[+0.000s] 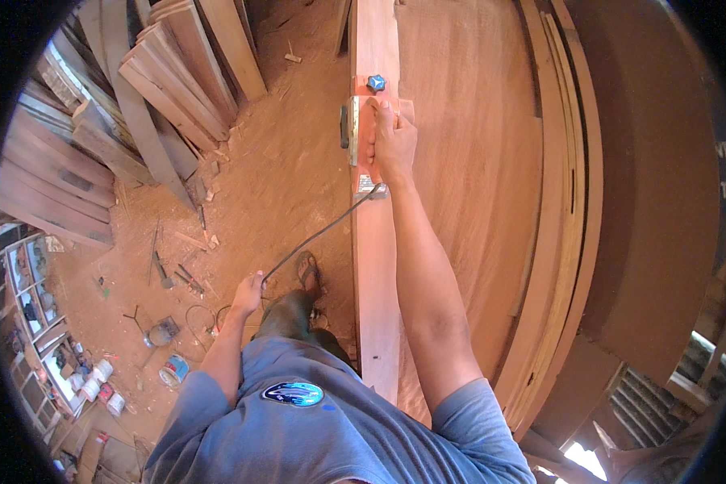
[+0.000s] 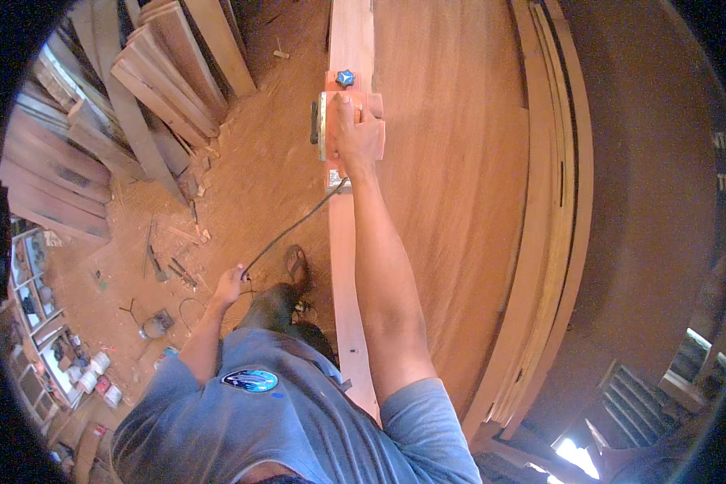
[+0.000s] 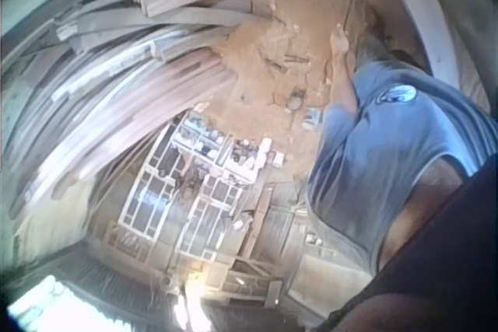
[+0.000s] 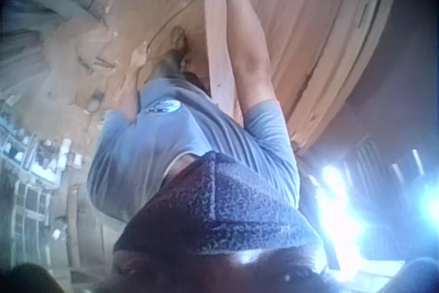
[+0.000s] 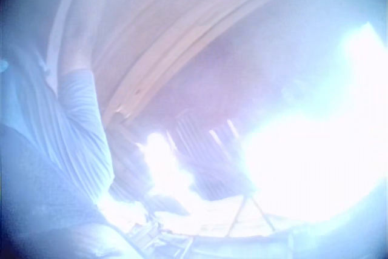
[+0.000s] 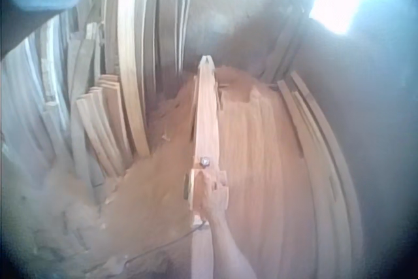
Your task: The person uses a circular saw to cut a long wooden plank, then flips and repositions the plank. They then use an electric sander to smooth the surface of the plank, moving the tool back and forth along its length.
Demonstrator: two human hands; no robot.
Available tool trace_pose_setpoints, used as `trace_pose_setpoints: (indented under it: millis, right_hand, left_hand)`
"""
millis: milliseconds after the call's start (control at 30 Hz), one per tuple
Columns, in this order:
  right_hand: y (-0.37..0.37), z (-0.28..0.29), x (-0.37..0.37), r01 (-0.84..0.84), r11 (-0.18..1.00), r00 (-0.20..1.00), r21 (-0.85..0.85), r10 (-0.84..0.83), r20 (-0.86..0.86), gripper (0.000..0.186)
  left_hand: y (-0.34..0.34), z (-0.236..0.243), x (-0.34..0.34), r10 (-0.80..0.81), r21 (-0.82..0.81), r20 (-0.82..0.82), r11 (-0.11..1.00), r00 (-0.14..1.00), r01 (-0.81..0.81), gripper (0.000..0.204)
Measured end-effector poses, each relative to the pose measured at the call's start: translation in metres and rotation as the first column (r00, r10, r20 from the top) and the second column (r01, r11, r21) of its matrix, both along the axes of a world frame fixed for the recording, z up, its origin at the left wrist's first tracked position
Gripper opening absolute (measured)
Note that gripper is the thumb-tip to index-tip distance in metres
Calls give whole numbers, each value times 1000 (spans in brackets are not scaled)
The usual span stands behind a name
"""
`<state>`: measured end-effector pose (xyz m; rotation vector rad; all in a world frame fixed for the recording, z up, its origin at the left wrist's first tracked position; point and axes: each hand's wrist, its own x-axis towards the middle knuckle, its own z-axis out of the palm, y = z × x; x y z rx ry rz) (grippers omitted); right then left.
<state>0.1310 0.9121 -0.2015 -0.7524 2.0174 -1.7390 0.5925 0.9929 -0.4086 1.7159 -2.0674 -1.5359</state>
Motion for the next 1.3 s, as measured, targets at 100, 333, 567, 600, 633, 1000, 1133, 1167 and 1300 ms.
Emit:
trace_pose_setpoints:
  millis: [100,333,567,600,633,1000,1133,1167,1300]
  right_hand:
    - [-20,12,-9,-6,996,998,88,1,56,55]
    - [-94,36,-40,-12,999,995,34,8,101,54]
    - [-144,45,-62,-19,995,998,94,13,64,62]
    - [-152,46,-68,-8,997,999,80,4,46,64]
    - [-162,47,-74,-6,993,998,122,-1,56,64]
    - [-279,62,-128,37,975,993,220,-11,-120,59]
    - [-327,67,-147,116,964,956,241,-42,-290,65]
    - [-337,70,-148,105,968,959,227,-38,-282,66]
    - [-374,88,-160,92,974,955,209,-26,-295,71]
  left_hand:
    - [-19,6,-16,56,52,-12,997,998,-55,64]
    - [-91,35,-44,39,1,-55,999,998,-39,63]
    - [-128,45,-61,27,8,-65,1000,998,-27,61]
    - [-138,47,-66,19,12,-64,1000,998,-18,61]
    - [-149,50,-72,9,15,-62,1000,998,-8,61]
    - [-284,101,-143,-108,-3,121,994,987,109,63]
    - [-329,107,-152,-99,44,133,995,986,94,63]
    - [-335,105,-153,-85,48,142,996,986,79,63]
    - [-368,113,-165,8,-6,93,1000,996,-8,62]
